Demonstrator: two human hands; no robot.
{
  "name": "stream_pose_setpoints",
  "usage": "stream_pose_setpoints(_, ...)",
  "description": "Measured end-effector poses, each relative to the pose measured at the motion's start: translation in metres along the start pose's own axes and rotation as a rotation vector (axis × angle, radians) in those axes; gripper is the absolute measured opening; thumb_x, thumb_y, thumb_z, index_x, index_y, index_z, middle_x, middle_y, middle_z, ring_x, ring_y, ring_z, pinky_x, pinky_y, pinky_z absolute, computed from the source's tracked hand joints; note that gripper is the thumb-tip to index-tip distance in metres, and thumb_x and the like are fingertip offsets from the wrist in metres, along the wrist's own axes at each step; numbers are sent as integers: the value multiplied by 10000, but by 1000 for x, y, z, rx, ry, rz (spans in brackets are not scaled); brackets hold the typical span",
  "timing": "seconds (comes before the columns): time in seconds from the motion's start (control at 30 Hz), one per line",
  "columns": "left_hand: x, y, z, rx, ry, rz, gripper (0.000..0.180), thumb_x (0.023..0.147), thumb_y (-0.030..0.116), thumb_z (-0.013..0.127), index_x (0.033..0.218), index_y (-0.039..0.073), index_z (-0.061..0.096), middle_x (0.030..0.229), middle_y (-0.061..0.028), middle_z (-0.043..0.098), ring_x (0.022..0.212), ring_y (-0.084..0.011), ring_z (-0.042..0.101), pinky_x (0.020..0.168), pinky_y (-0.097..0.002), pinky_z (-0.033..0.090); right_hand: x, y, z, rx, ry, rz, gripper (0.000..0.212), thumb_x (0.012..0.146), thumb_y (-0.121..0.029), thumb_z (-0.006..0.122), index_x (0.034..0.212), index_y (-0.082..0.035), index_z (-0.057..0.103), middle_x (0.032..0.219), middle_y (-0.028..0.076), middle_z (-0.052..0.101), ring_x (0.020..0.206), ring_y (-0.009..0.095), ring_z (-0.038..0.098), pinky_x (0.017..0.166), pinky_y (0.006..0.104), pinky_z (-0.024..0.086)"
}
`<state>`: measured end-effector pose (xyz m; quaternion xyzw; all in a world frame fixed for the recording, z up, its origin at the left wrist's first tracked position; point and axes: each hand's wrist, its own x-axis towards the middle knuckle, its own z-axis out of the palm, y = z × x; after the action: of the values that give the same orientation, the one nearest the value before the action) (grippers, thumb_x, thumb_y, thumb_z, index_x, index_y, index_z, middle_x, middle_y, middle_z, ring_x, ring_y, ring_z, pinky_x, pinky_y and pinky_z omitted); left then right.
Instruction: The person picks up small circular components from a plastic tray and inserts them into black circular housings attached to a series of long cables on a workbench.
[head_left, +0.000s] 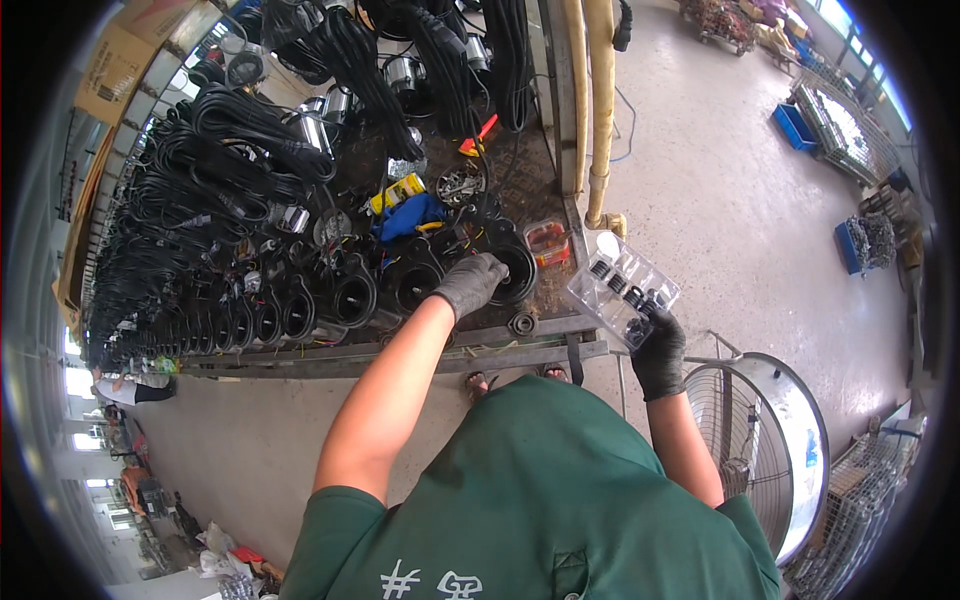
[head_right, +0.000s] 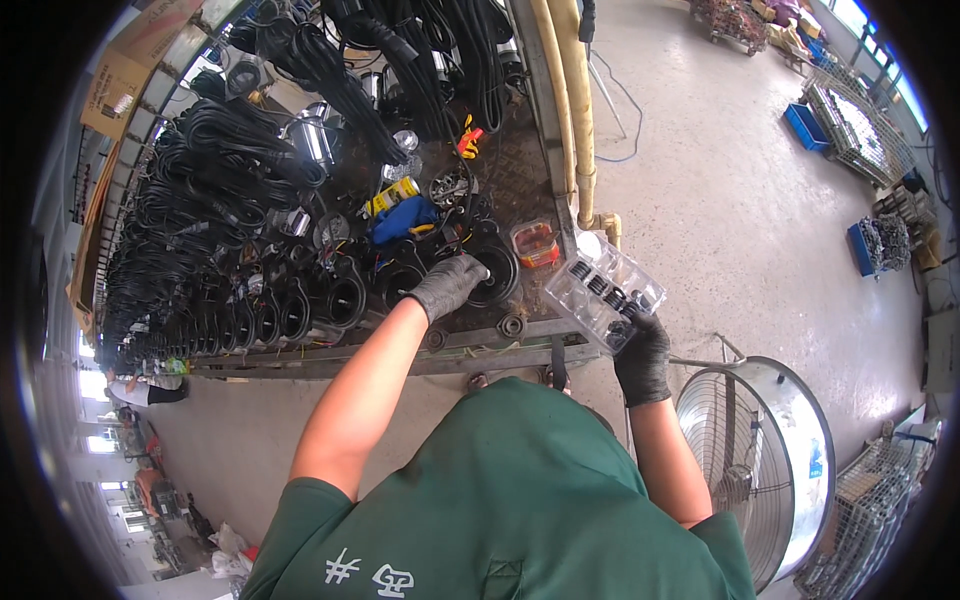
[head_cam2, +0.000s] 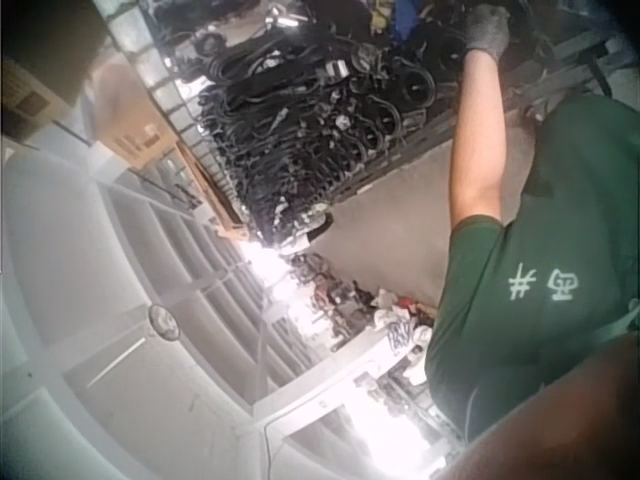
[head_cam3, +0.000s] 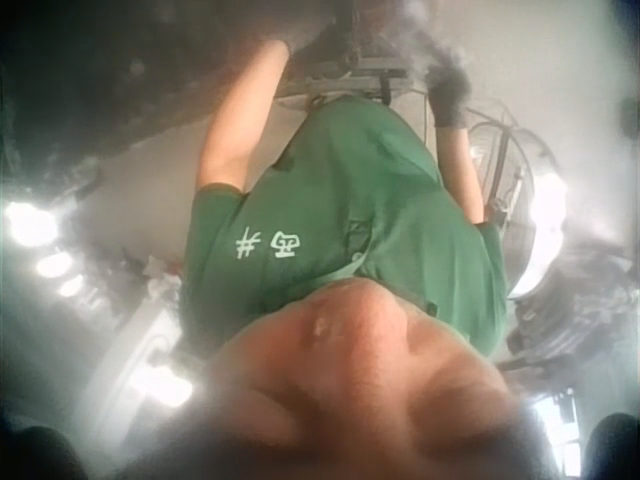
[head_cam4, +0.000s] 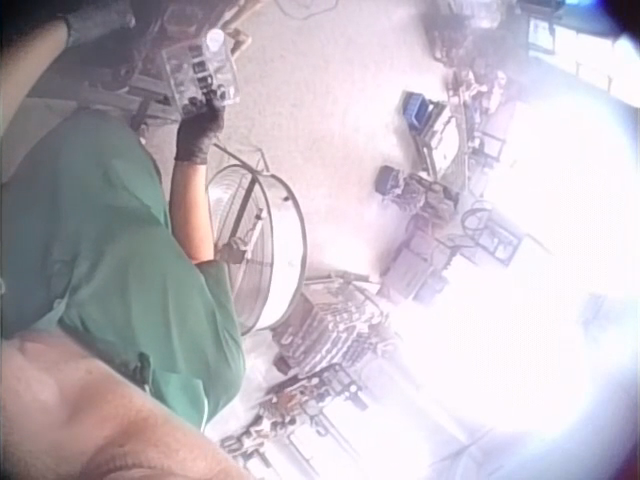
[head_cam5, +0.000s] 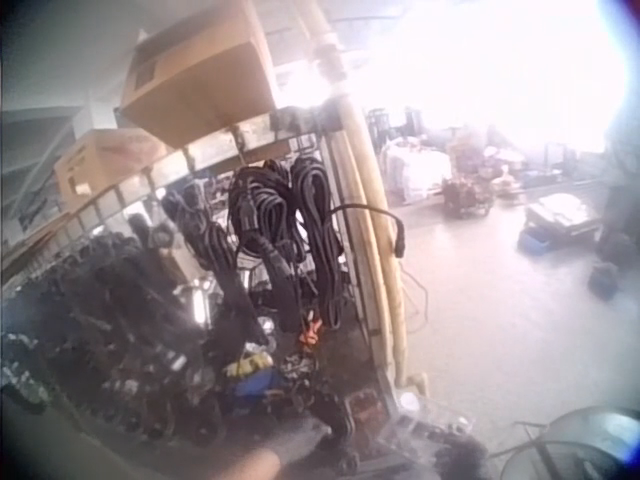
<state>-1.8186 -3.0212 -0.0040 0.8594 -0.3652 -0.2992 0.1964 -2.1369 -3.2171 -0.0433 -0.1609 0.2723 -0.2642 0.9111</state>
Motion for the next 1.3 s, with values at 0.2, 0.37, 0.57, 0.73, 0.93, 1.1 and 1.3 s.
stream_pose_setpoints(0.2, 7, 11, 7, 254, 59, 4, 296, 989, 272, 590, 1151, 70, 733, 1069, -239, 731, 1057, -404, 697, 941, -517, 538, 4, -7, -24, 0, -6, 8, 557, 844, -179, 670, 1381, -54, 585, 1263, 104, 696, 1080, 252, 680, 988, 368, 543)
stream_pose_setpoints(0.37, -4, 32, 10, 321, 157, 107, 281, 955, 218, 646, 1199, 92, 707, 1184, -221, 682, 1080, -410, 687, 945, -504, 547, 4, -11, -31, 47, -5, 13, 537, 858, -177, 643, 1375, -43, 595, 1280, 122, 698, 1113, 268, 678, 1008, 387, 541)
stream_pose_setpoints(0.57, 10, 39, 17, 686, 61, 157, 174, 942, 81, 598, 1054, 86, 732, 1079, -185, 742, 1002, -373, 747, 820, -465, 613, -1, -17, -17, 44, -12, 29, 524, 861, -189, 638, 1357, -24, 602, 1284, 129, 699, 1138, 271, 677, 1019, 390, 541)
stream_pose_setpoints(0.73, 22, 21, 27, 685, 55, 156, 213, 926, 74, 577, 1069, 105, 732, 972, -182, 744, 925, -394, 744, 774, -502, 598, -1, -16, -5, 18, -1, 26, 474, 862, -192, 661, 1311, -44, 628, 1209, 91, 717, 1022, 229, 687, 928, 356, 563)
stream_pose_setpoints(0.93, 3, 26, 14, 446, 107, 218, 191, 946, 139, 621, 1090, 84, 734, 1100, -194, 692, 1028, -395, 702, 889, -502, 575, 5, -20, -21, 23, -38, 12, 514, 875, -198, 624, 1362, -35, 606, 1325, 140, 693, 1185, 285, 668, 1059, 406, 533)
stream_pose_setpoints(1.1, 3, 29, 15, 671, 127, 276, 177, 938, 112, 625, 1080, 107, 730, 1033, -162, 706, 983, -365, 726, 836, -477, 596, 16, -20, -28, 16, -46, 38, 519, 863, -184, 624, 1358, -31, 607, 1326, 139, 694, 1165, 273, 674, 1024, 388, 547)
stream_pose_setpoints(1.3, 6, 35, 22, 862, 91, 228, 144, 913, 74, 621, 970, 104, 751, 1001, -143, 729, 940, -312, 757, 744, -427, 622, 13, -15, -5, -53, 2, 38, 418, 879, -209, 665, 1270, -63, 660, 1127, 62, 746, 917, 182, 701, 827, 322, 580)
